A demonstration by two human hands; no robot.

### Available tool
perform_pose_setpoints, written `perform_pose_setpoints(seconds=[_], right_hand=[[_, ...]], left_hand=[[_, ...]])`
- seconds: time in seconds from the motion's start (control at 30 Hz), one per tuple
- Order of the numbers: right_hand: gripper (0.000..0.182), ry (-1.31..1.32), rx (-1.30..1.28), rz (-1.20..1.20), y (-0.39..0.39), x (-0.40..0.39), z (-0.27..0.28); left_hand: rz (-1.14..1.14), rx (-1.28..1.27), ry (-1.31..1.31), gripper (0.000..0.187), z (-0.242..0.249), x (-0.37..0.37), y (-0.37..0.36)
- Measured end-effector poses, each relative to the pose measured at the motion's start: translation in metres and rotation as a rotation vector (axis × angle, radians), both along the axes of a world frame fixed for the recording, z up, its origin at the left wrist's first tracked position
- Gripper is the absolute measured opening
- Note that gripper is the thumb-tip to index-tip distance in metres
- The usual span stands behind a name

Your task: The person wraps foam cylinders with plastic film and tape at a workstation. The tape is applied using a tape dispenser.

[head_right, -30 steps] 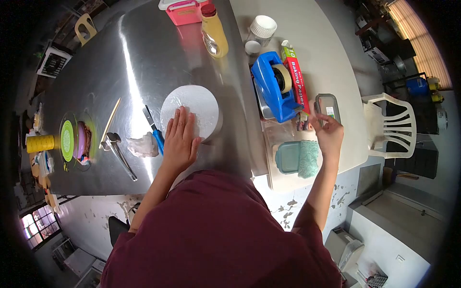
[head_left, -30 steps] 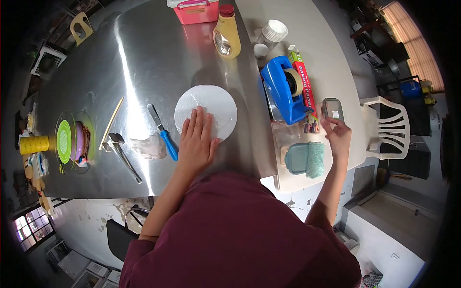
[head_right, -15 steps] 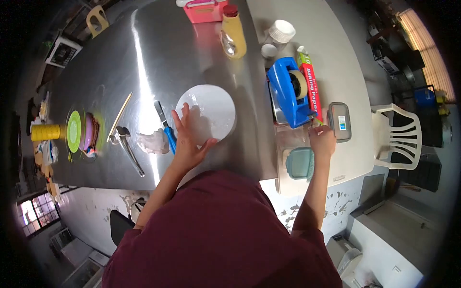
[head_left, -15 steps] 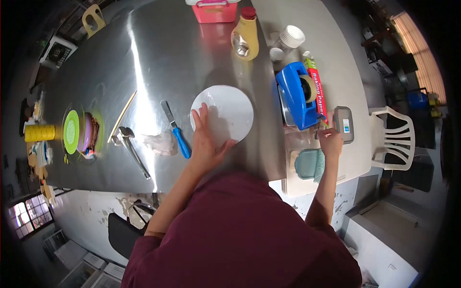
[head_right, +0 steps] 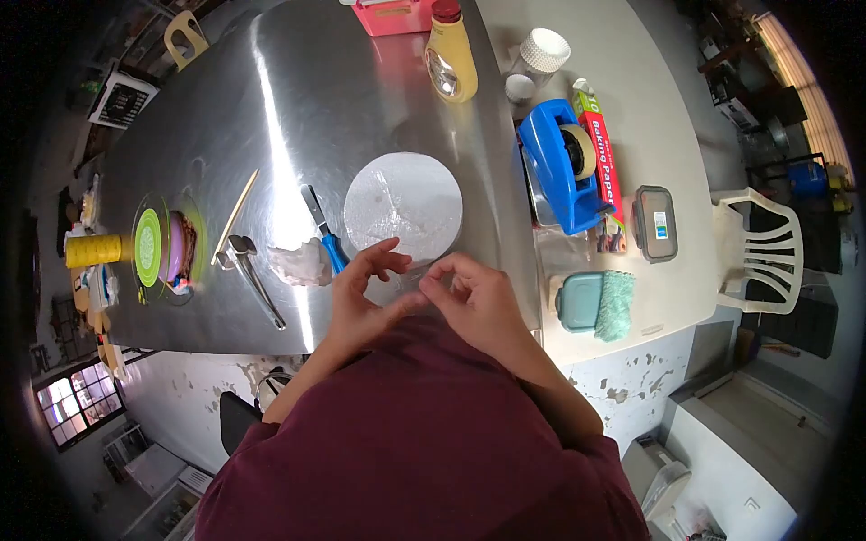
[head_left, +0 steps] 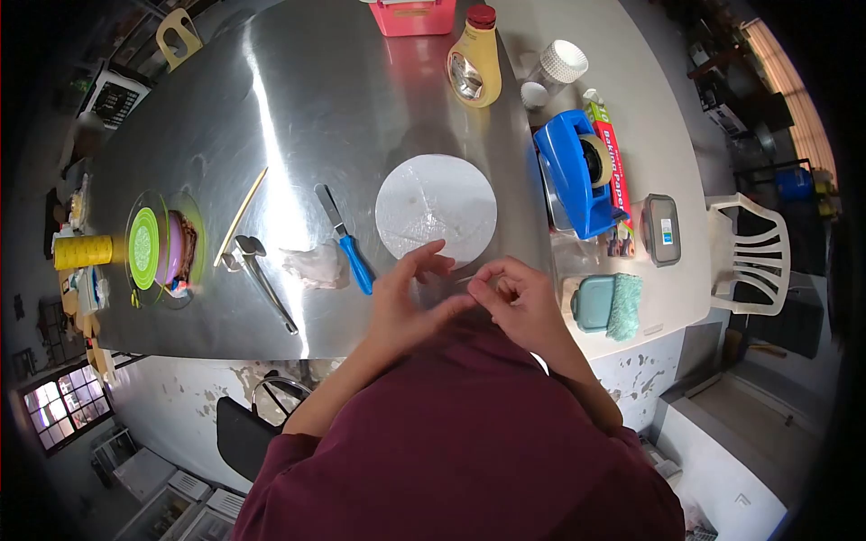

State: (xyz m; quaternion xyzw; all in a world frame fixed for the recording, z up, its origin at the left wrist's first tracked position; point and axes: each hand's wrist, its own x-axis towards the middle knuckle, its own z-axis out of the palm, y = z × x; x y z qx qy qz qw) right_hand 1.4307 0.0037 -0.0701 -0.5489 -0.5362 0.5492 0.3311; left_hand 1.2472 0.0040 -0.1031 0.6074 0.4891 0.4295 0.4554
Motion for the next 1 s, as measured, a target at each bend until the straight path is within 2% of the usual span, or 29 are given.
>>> perform_pose_setpoints(seconds=[0.13,0.23,0.33,0.43,0.57,0.7,0.9,1.0], right_hand=[[0.013,-0.088,0.030,-0.011,0.000,-0.010,-0.006],[0.015,-0.096,0.018,0.018,0.000,-0.012,-0.007],[0.024,-0.067,0.045,0.030,0.000,-0.012,-0.009],[0.039,-0.003,0.075,0.018,0.001,-0.012,-0.022],[0.057,0.007,0.056,-0.018,0.011,-0.011,-0.030],[0.066,-0.082,0.062,-0.030,0.036,-0.004,-0.023],[0.076,-0.072,0.175,-0.018,0.059,0.000,-0.017],[0.077,-0.153,0.204,-0.012,0.067,-0.001,-0.016]], left_hand=[[0.048,-0.069,0.017,0.026,0.001,-0.007,0.003],[0.098,-0.025,0.033,0.010,0.008,-0.006,0.010],[0.151,0.009,-0.016,0.006,0.000,-0.006,0.019],[0.153,0.264,0.183,0.007,-0.009,-0.018,0.040],[0.246,0.407,0.424,0.007,-0.011,-0.020,0.067],[0.332,0.557,0.498,0.006,-0.024,-0.019,0.083],[0.409,0.549,0.515,0.008,-0.037,-0.020,0.088],[0.392,0.457,0.375,0.010,-0.041,-0.025,0.086]])
